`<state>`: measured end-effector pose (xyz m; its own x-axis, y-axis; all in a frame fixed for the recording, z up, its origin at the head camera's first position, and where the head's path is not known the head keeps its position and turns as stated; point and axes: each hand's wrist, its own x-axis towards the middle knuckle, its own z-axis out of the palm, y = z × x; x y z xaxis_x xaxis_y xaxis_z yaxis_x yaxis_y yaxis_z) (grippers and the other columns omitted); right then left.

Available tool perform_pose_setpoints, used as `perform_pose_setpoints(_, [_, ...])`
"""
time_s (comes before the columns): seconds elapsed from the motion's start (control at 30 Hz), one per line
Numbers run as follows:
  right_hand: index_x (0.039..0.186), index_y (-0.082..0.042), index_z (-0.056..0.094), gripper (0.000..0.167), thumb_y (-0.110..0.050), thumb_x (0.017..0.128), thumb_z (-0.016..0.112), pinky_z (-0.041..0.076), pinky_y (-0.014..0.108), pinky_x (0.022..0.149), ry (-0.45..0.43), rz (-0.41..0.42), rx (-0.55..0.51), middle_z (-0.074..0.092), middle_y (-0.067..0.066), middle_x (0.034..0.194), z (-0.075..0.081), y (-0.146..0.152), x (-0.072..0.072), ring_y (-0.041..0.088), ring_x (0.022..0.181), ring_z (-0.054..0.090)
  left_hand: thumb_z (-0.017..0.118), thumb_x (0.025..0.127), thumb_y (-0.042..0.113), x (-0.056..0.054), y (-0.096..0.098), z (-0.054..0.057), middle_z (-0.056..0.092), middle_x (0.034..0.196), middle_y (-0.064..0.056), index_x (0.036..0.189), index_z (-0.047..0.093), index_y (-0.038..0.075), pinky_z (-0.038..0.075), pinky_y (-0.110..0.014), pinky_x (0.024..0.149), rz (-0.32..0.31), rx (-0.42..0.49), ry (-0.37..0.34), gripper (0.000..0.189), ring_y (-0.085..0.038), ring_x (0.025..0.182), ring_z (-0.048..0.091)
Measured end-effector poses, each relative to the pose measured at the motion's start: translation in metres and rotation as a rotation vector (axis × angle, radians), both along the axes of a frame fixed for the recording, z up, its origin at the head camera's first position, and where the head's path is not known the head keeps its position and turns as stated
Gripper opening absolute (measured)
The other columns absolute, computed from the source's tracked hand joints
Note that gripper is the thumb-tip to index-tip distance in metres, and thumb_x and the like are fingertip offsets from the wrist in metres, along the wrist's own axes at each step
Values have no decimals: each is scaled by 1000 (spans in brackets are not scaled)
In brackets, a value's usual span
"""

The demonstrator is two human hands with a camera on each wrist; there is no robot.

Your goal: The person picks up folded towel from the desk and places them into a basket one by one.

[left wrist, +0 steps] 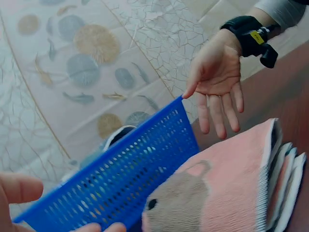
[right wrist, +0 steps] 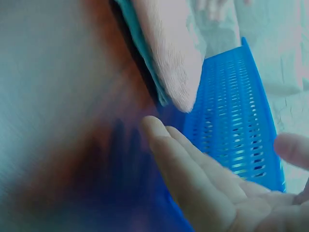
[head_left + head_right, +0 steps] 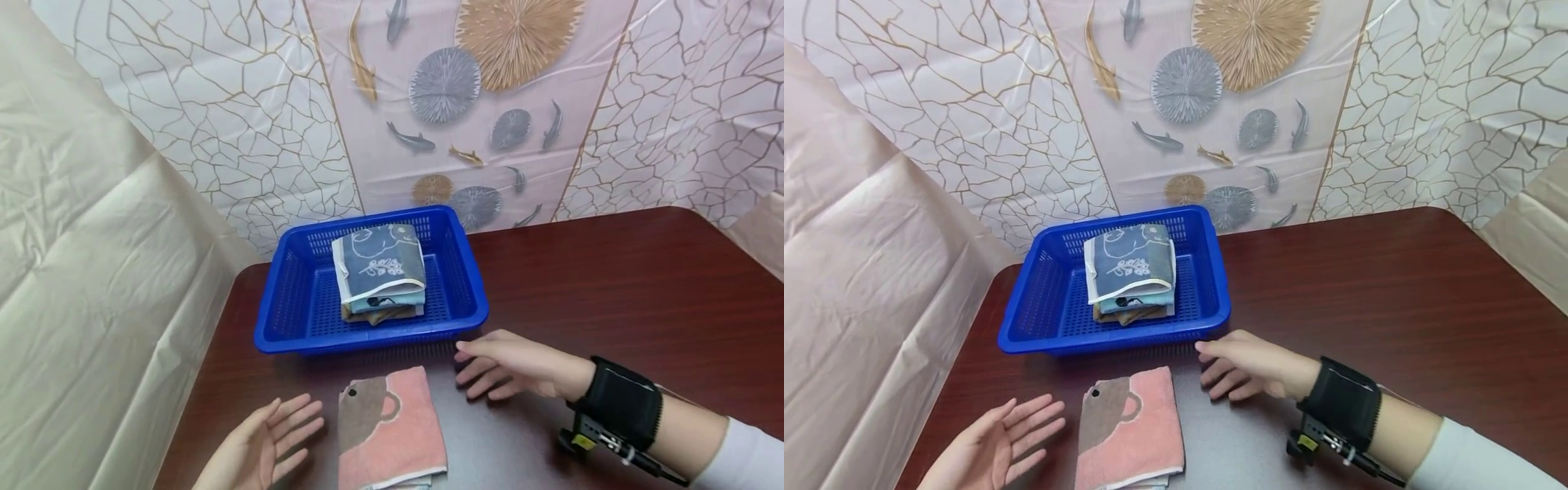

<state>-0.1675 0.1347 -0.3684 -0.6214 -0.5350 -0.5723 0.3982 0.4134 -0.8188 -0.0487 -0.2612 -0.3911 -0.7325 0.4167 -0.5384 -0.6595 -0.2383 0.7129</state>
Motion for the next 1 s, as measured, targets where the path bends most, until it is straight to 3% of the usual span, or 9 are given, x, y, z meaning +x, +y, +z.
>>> perform_pose_setpoints(0.17, [149, 10, 29, 74, -46, 104, 44, 59, 32, 86, -225, -47, -237, 63, 21, 132, -15, 19, 8, 25, 111, 69, 19, 106, 57, 5, -6, -8, 49, 151, 1, 154, -19, 1, 35, -38, 118, -60, 223, -55, 83, -11, 133, 52])
perform_pose_setpoints(0.27, [150, 12, 22, 76, -46, 105, 40, 58, 33, 89, -309, -56, -340, 62, 20, 134, -24, 25, 13, 26, 114, 68, 10, 104, 60, 5, -8, -14, 53, 147, 2, 155, -14, -2, 35, -39, 119, -130, 360, -70, 84, -16, 138, 49])
perform_pose_setpoints(0.33, [150, 12, 21, 75, -46, 105, 39, 58, 34, 91, -337, -59, -375, 62, 19, 134, -30, 26, 17, 26, 114, 67, 5, 103, 61, 4, -8, -17, 52, 148, -1, 156, -5, -4, 34, -40, 119, -172, 396, -76, 85, -19, 140, 47])
perform_pose_setpoints(0.47, [150, 12, 22, 74, -45, 106, 37, 57, 33, 93, -381, -37, -425, 63, 19, 133, -43, 20, 22, 26, 116, 67, 1, 103, 58, 0, -5, -23, 54, 146, -1, 157, 16, -2, 37, -38, 117, -230, 365, -69, 82, -17, 137, 50])
perform_pose_setpoints(0.6, [150, 13, 22, 73, -44, 106, 35, 56, 31, 94, -416, 11, -472, 61, 24, 134, -51, 11, 25, 26, 119, 65, 5, 105, 54, -3, -1, -28, 57, 143, 0, 155, 27, 1, 41, -33, 113, -260, 309, -49, 77, -13, 132, 53])
perform_pose_setpoints(0.7, [149, 14, 22, 74, -44, 105, 34, 55, 31, 94, -433, 22, -482, 59, 26, 135, -54, 5, 25, 27, 120, 64, 9, 106, 53, -5, 2, -31, 57, 143, 0, 155, 25, -1, 42, -31, 112, -258, 275, -50, 74, -11, 131, 55])
perform_pose_setpoints(0.8, [149, 15, 20, 76, -45, 104, 34, 55, 31, 93, -440, 15, -474, 58, 28, 135, -56, -4, 27, 26, 119, 64, 13, 107, 51, -7, 6, -33, 50, 150, -9, 155, 16, -7, 42, -32, 113, -240, 205, -49, 76, -13, 132, 54])
perform_pose_setpoints(0.87, [148, 16, 20, 77, -45, 104, 35, 55, 31, 93, -444, 6, -471, 56, 29, 137, -57, -10, 28, 26, 119, 64, 15, 106, 52, -7, 11, -34, 36, 157, -19, 154, 6, -11, 38, -37, 117, -228, 134, -50, 79, -22, 139, 47])
perform_pose_setpoints(1.0, [147, 17, 21, 75, -43, 103, 35, 54, 31, 95, -446, 12, -492, 54, 31, 138, -62, -22, 32, 26, 120, 63, 18, 106, 53, -9, 25, -36, 4, 158, -30, 149, -9, -17, 26, -48, 122, -196, 30, -60, 87, -40, 149, 21])
